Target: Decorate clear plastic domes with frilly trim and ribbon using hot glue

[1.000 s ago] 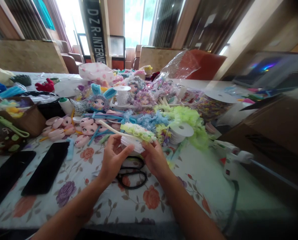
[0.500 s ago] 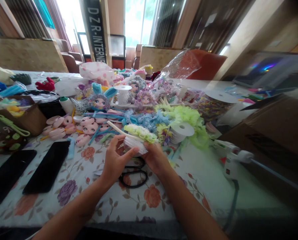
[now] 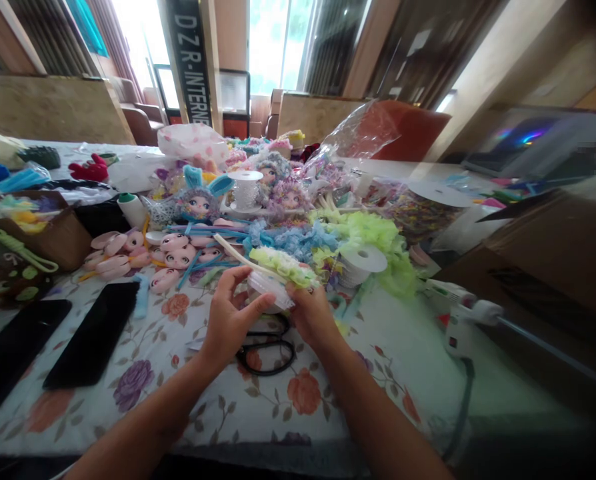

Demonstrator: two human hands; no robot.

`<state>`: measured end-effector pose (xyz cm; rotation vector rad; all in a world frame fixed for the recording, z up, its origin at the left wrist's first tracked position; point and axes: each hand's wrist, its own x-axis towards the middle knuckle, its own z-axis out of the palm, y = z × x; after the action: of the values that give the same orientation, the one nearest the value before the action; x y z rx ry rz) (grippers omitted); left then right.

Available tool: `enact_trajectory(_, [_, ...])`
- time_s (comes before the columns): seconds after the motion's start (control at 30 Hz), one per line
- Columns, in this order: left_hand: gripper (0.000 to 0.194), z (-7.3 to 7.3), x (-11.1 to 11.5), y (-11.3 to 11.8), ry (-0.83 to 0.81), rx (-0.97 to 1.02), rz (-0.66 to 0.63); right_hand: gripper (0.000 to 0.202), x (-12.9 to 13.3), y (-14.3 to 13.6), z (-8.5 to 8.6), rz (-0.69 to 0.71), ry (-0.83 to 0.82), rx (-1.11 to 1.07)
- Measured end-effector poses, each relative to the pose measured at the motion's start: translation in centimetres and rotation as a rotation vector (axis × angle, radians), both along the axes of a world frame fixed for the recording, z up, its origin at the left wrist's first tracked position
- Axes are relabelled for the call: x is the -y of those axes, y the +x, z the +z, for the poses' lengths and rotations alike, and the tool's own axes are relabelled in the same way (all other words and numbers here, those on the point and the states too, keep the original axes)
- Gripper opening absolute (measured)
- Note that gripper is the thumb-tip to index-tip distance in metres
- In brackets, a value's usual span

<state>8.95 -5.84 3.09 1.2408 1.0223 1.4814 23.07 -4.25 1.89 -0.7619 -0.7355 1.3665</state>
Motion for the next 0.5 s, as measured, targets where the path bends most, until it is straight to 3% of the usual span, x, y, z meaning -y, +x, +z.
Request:
enact_trajectory(0.17, [0.034,-0.1,-0.4,-0.7,0.139,0.005,0.114,0.045,-0.1,0.1,-0.1,-0.021,0.03,0.064])
enact_trajectory(0.5, [0.013,0.9,-0.7,-1.9,0.249,-0.046,0.146,0.048,0.0,0.6,-0.8,0.094,0.065,0.173])
